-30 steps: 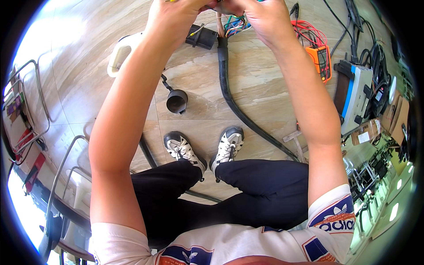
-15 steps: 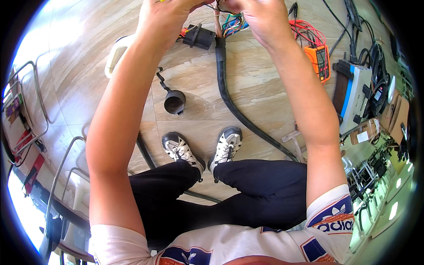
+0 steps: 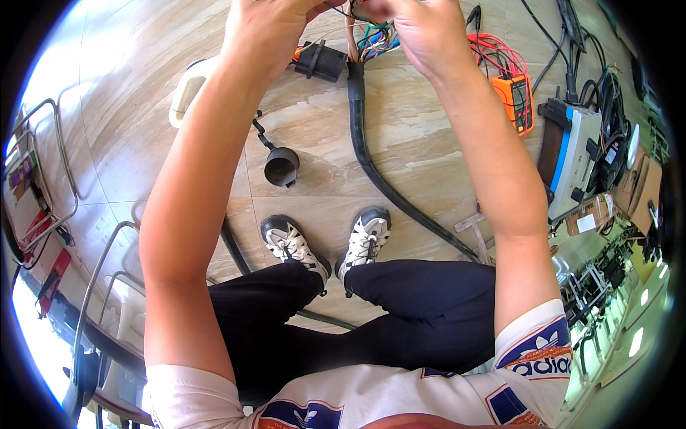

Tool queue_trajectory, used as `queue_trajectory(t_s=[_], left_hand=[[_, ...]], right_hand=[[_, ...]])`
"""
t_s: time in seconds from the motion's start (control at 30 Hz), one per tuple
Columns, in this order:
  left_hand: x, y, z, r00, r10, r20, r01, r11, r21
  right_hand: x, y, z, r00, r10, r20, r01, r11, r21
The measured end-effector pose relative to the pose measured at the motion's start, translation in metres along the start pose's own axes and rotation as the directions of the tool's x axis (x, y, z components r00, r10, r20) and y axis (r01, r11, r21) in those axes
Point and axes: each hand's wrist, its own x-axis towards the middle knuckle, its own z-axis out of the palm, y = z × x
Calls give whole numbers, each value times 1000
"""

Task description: The person sorts colored wires by hand, uses pliers to adjust the wire ends, and measures electrical connections using a handheld multimeter. They then apply tape to a wire bundle and press the components into a white plastic housing with assistance from another person.

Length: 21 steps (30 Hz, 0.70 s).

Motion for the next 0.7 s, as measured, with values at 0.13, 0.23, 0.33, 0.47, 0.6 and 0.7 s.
queue_trajectory(t_s=[0.13,0.23,0.33,0.47,0.6,0.7], left_hand=[[0,0,2,1000,-20,1,20,1000,5],[0,-1,3,1000,-19,13,19,1000,19],[0,-1,1,1000,-15,23,14,1000,28],[1,-1,2,999,-32,-12,32,999,11],[0,2,2,1000,-3,-26,4,1000,26],[0,3,2,1000,-1,-26,1,1000,23]], right_hand=[[-2,-3,-2,999,27,24,-26,999,-20],[-2,-4,-3,999,28,37,-28,999,-25],[-2,-3,-4,999,32,28,-32,999,-9],[-2,-3,-4,999,49,12,-49,999,-6],[-3,-6,-3,999,39,-11,-39,999,-26],[-4,-7,-1,999,34,-29,-35,999,-37]])
